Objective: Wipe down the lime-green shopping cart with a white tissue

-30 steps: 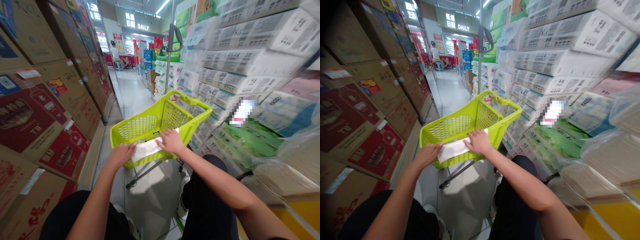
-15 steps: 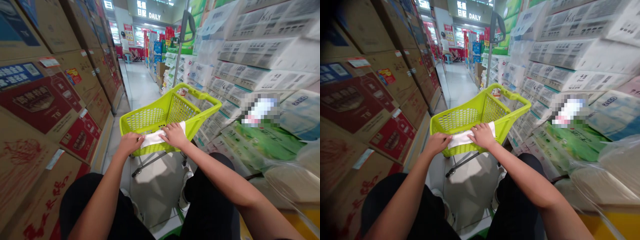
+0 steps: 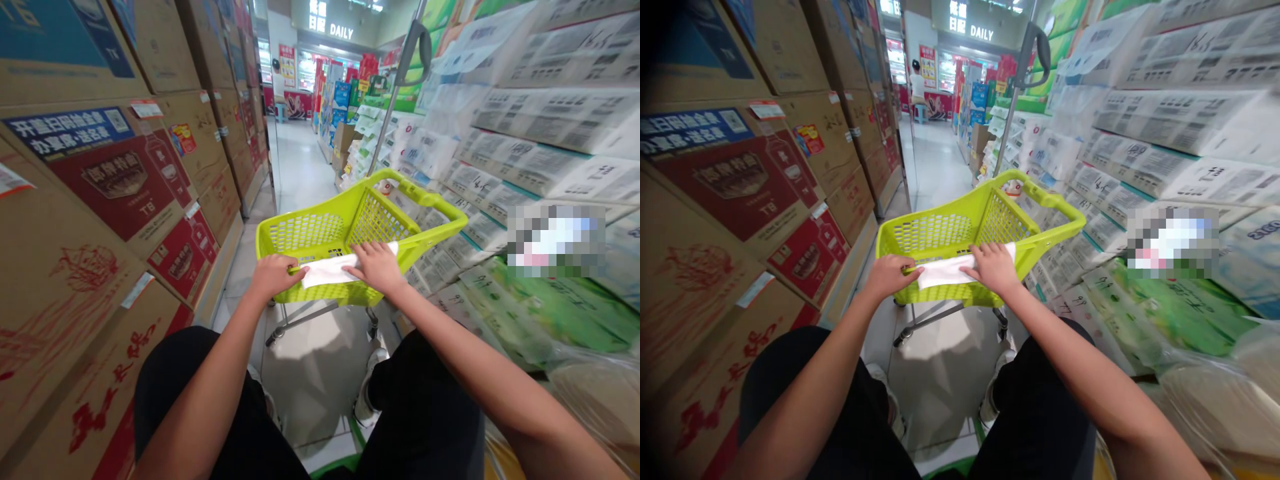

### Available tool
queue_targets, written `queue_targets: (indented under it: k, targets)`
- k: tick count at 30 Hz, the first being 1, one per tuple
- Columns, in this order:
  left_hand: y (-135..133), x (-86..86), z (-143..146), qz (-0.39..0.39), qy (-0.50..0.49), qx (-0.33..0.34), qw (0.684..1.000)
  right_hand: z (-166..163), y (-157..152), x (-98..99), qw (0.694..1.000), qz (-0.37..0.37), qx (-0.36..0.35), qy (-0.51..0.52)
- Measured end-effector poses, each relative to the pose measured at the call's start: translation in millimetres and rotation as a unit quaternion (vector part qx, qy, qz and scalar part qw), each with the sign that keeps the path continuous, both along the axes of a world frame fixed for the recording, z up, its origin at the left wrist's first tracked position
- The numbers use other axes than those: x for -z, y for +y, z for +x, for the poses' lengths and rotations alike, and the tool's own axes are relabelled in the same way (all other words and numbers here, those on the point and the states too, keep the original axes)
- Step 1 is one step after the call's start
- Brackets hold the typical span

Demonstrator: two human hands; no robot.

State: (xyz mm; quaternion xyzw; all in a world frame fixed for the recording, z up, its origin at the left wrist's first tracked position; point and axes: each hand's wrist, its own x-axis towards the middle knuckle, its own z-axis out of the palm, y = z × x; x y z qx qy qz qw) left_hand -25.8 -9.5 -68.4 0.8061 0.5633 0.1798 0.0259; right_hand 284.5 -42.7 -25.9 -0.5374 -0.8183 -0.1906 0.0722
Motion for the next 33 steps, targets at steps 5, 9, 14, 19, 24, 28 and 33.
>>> queue_targets:
  k: [5, 9, 14, 19, 24, 28, 33]
  targets:
    - [2.1, -5.2, 3.0, -0.022, 0.028, -0.010, 0.999, -36.2, 4.4, -9.5, 0.998, -0.043, -0.045, -0.001]
    - [2.2, -12.9, 4.3, -0.050, 0.029, -0.008, 0.998, -36.2, 18.5, -26.4, 0.992, -0.060, -0.103, -0.050]
    - [3.3, -13.6, 1.8, -0.079, 0.021, -0.064, 0.995, -5.7, 22.1, -32.7, 0.989, -0.134, -0.022, -0.065]
    - [5.5, -11.8, 2.3, -0.081, 0.041, -0.102, 0.991, 41.9, 18.5, -51.9, 0.987, -0.099, 0.092, -0.088]
    - [-4.5, -6.0, 20.3, -0.041, 0.039, -0.122, 0.991, 30.2, 12.3, -44.2, 0.989, -0.084, 0.104, -0.068]
    - [-10.6, -2.2, 29.4, -0.006, 0.032, -0.162, 0.986, -21.2, 2.4, -17.8, 0.997, -0.070, 0.030, 0.007]
    - [-7.3, -10.1, 14.8, -0.051, 0.021, -0.127, 0.990, -37.9, -1.7, -5.4, 0.998, -0.040, -0.021, 0.038]
